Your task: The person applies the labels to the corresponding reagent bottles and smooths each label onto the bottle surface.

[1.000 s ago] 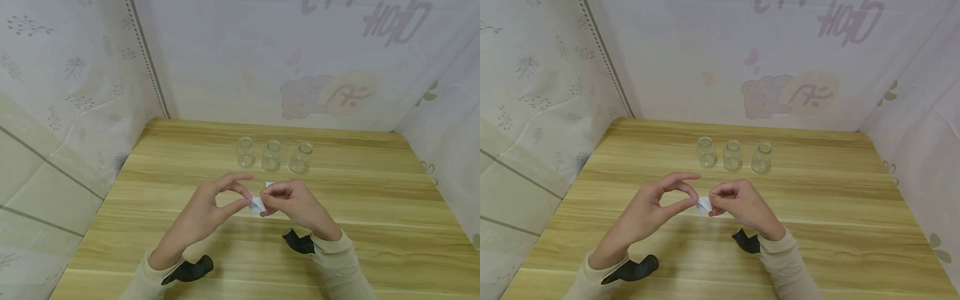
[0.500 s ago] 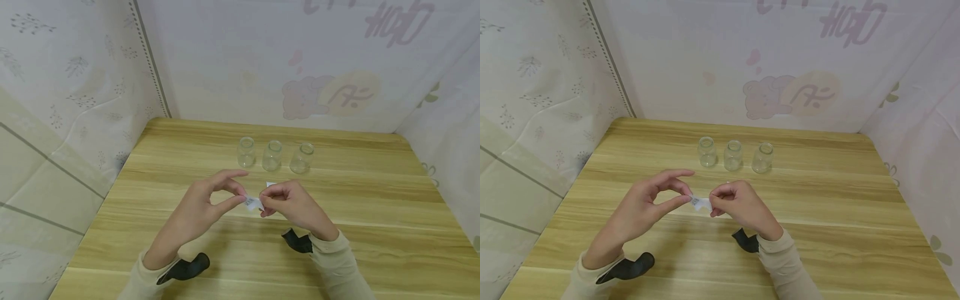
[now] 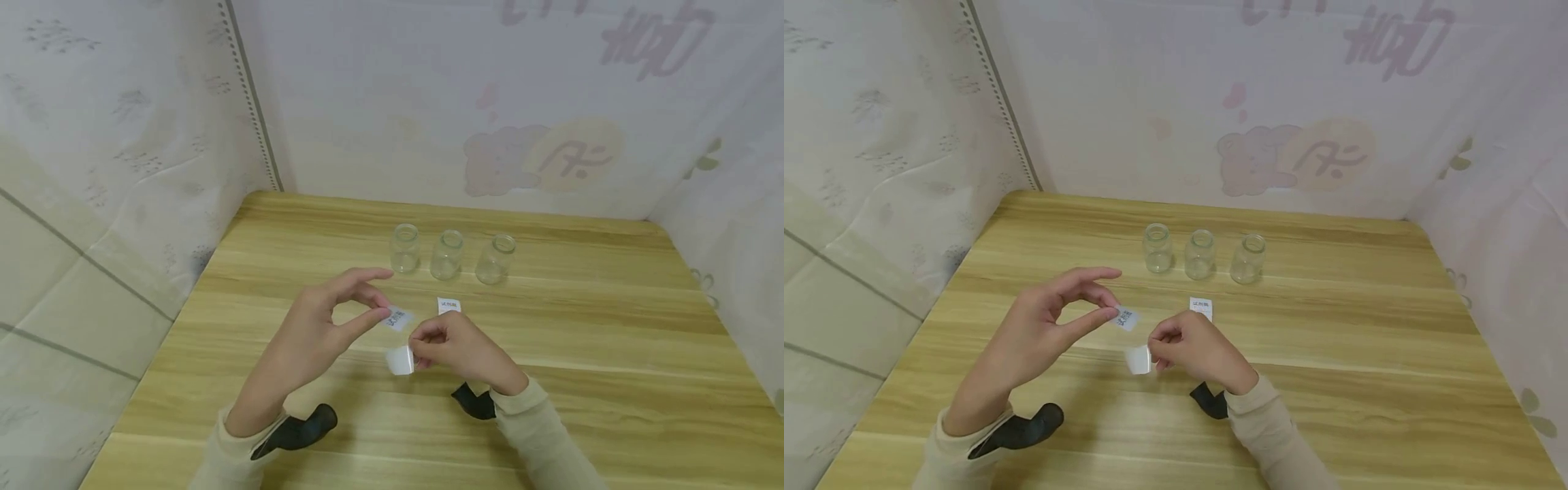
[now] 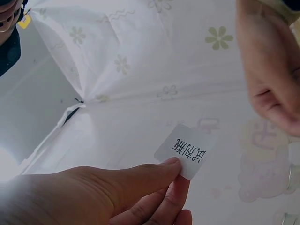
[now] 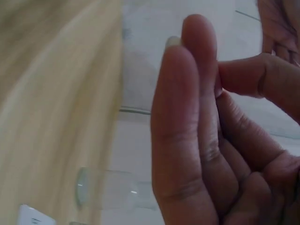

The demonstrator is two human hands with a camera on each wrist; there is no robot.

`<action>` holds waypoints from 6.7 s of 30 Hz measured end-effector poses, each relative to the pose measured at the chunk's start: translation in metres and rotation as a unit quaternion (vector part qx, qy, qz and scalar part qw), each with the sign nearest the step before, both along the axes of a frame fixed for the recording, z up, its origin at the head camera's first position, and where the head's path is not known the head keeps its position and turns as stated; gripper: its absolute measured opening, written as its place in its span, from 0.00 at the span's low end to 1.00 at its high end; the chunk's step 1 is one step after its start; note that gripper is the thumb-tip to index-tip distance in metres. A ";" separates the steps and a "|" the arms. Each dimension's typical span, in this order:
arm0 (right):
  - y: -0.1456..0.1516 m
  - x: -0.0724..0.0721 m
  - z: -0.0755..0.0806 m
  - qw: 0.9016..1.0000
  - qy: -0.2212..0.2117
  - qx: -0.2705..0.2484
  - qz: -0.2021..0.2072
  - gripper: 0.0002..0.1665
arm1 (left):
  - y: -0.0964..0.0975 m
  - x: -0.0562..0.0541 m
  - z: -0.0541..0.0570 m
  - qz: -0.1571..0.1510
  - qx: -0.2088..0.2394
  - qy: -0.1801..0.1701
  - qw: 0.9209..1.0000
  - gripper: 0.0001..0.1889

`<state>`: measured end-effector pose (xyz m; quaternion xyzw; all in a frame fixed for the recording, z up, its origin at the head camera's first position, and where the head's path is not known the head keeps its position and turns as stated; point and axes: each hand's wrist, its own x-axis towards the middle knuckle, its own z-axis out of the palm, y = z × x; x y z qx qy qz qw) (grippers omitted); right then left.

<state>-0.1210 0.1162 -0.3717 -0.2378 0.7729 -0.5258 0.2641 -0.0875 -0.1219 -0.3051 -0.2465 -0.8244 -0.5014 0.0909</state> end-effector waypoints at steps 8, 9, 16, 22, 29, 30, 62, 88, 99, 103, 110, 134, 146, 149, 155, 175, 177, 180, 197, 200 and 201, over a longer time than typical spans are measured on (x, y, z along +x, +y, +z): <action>-0.006 0.012 -0.035 0.994 0.024 0.079 0.075 0.13 | 0.002 -0.005 0.004 -0.003 -0.019 -0.012 1.000 0.20; -0.006 0.013 -0.038 0.993 0.027 0.090 0.077 0.14 | 0.003 -0.006 0.004 -0.005 -0.022 -0.015 1.000 0.20; 0.000 0.019 -0.029 0.979 0.106 0.172 0.018 0.08 | 0.003 -0.010 -0.001 -0.023 -0.043 -0.033 0.998 0.18; 0.003 0.022 0.009 0.958 0.245 -0.006 -0.149 0.07 | 0.004 -0.011 -0.005 -0.041 -0.051 -0.047 0.997 0.17; -0.004 0.030 0.024 0.953 0.237 -0.114 -0.152 0.05 | 0.007 -0.010 -0.009 -0.049 -0.052 -0.047 0.996 0.16; -0.005 0.030 0.024 0.952 0.235 -0.114 -0.160 0.05 | 0.008 -0.009 -0.010 -0.048 -0.054 -0.046 0.996 0.16; -0.009 0.012 0.030 0.862 0.321 -0.260 -0.293 0.12 | 0.020 -0.013 -0.009 0.060 0.055 0.031 0.996 0.05; -0.021 -0.100 -0.045 0.939 0.205 -0.054 -0.269 0.06 | 0.016 -0.126 -0.112 0.112 0.013 -0.063 0.992 0.06; -0.030 -0.101 -0.058 0.943 0.184 -0.066 -0.269 0.04 | 0.019 -0.132 -0.137 0.133 0.033 -0.051 0.989 0.06; -0.032 -0.102 -0.060 0.945 0.190 -0.066 -0.256 0.03 | 0.020 -0.134 -0.140 0.140 0.042 -0.053 0.988 0.05; -0.031 -0.107 -0.063 0.950 0.185 -0.066 -0.241 0.03 | 0.019 -0.138 -0.148 0.138 0.046 -0.075 0.986 0.05; -0.034 -0.108 -0.065 0.948 0.208 -0.044 -0.236 0.04 | 0.022 -0.140 -0.148 0.159 0.048 -0.068 0.984 0.06; -0.037 -0.104 -0.071 0.948 0.194 -0.045 -0.249 0.05 | 0.023 -0.139 -0.152 0.162 0.039 -0.070 0.983 0.07; -0.037 -0.103 -0.071 0.949 0.187 -0.044 -0.252 0.05 | 0.023 -0.138 -0.153 0.161 0.039 -0.071 0.984 0.07; -0.038 -0.103 -0.072 0.949 0.180 -0.051 -0.254 0.05 | 0.024 -0.138 -0.153 0.162 0.044 -0.067 0.984 0.06; -0.036 -0.105 -0.070 0.948 0.176 -0.035 -0.263 0.06 | 0.029 -0.138 -0.152 0.185 0.054 -0.064 0.979 0.06; -0.036 -0.105 -0.070 0.947 0.178 -0.031 -0.267 0.05 | 0.030 -0.137 -0.152 0.187 0.054 -0.063 0.979 0.06; -0.036 -0.105 -0.070 0.945 0.181 -0.027 -0.272 0.04 | 0.030 -0.137 -0.151 0.192 0.051 -0.063 0.978 0.06; -0.036 -0.108 -0.067 0.938 0.205 0.005 -0.279 0.09 | 0.030 -0.138 -0.153 0.186 0.051 -0.052 0.980 0.08; -0.036 -0.108 -0.067 0.937 0.212 0.006 -0.277 0.09 | 0.030 -0.138 -0.153 0.187 0.057 -0.054 0.979 0.08; -0.036 -0.108 -0.067 0.937 0.213 0.006 -0.277 0.09 | 0.030 -0.138 -0.154 0.188 0.059 -0.054 0.979 0.08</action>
